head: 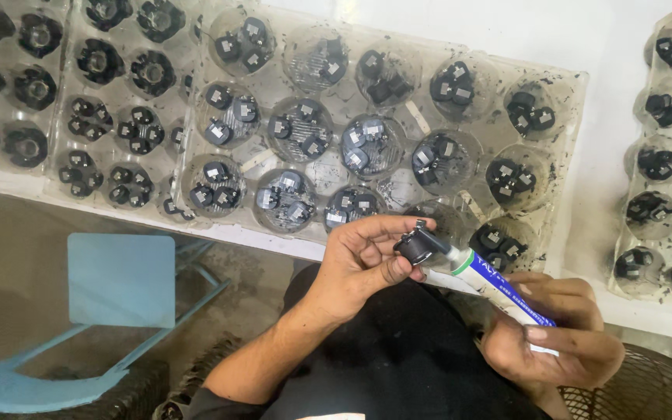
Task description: The person picks small black plastic components one at a time from blister trays on the workbench and squeezes adhesive from a tube onto each component. They occasionally wipe the tube with a blue cloth and place treated components back into the trays.
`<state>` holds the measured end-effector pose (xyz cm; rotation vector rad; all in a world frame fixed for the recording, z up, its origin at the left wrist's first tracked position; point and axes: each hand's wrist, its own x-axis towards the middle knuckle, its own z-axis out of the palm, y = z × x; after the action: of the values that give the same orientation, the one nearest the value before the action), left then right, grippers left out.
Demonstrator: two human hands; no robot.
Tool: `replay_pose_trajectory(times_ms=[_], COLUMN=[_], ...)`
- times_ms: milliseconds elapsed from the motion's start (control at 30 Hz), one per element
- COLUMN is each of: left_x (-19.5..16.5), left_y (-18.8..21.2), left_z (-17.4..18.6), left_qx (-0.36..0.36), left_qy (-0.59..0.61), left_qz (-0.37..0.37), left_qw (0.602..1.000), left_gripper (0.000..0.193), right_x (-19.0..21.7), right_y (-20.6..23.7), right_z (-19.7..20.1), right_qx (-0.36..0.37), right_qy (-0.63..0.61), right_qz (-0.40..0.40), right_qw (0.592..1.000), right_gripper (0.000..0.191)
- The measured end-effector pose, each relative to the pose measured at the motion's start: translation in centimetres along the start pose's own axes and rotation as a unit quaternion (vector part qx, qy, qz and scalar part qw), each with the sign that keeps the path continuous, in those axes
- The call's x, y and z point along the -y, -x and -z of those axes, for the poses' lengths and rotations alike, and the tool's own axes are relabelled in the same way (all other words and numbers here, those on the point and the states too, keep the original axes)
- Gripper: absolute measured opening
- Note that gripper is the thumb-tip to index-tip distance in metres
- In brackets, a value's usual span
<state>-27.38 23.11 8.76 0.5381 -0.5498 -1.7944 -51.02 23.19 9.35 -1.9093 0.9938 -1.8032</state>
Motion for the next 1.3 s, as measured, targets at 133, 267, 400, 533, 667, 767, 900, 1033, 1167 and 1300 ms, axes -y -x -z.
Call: replay_pose_trajectory(times_ms=[133, 267, 400, 533, 667, 767, 900, 1033, 1167, 1300], left_x=[-0.1, 0.0, 0.0, -0.1, 0.0, -0.3, -4.6, -9.2, -11.2, -11.2], left_y=[0.1, 0.1, 0.2, 0.3, -0.1, -2.1, -7.5, -11.8, -14.4, -17.5], left_z=[0.2, 0.3, 0.6, 0.9, 1.4, 3.2, 9.3, 13.9, 17.1, 20.5], left_qx=[-0.005, -0.015, -0.016, 0.000, -0.025, -0.094, -0.201, -0.232, -0.217, -0.149], left_qy=[-0.006, 0.014, 0.024, 0.059, 0.072, -0.015, -0.285, -0.480, -0.739, -0.848], left_qz=[0.001, 0.002, 0.008, 0.016, 0.004, -0.054, -0.147, -0.182, -0.267, -0.284], left_qw=[1.000, 1.000, 1.000, 0.998, 0.997, 0.994, 0.926, 0.826, 0.579, 0.422], left_gripper=[0.046, 0.047, 0.048, 0.049, 0.047, 0.047, 0.051, 0.048, 0.041, 0.032], right_x=[-0.2, -0.3, -0.4, -0.1, 0.7, 0.5, 0.2, 0.3, 0.2, 0.2], right_y=[-0.1, -0.7, -2.0, -2.0, -0.8, -0.3, 0.1, 0.4, 0.3, -0.5], right_z=[0.8, 1.8, 2.7, 1.8, 0.3, -0.4, -0.5, 0.1, 0.0, -0.3], right_qx=[0.039, 0.108, 0.207, 0.168, 0.080, 0.017, -0.029, -0.008, 0.031, 0.055], right_qy=[-0.015, -0.015, -0.035, -0.024, 0.078, 0.071, 0.036, 0.045, 0.060, 0.078], right_qz=[-0.004, -0.012, 0.000, -0.010, -0.071, -0.085, -0.102, -0.125, -0.135, -0.105], right_qw=[0.999, 0.994, 0.978, 0.986, 0.991, 0.994, 0.994, 0.991, 0.989, 0.990], right_gripper=[0.041, 0.045, 0.050, 0.046, 0.040, 0.039, 0.036, 0.037, 0.036, 0.038])
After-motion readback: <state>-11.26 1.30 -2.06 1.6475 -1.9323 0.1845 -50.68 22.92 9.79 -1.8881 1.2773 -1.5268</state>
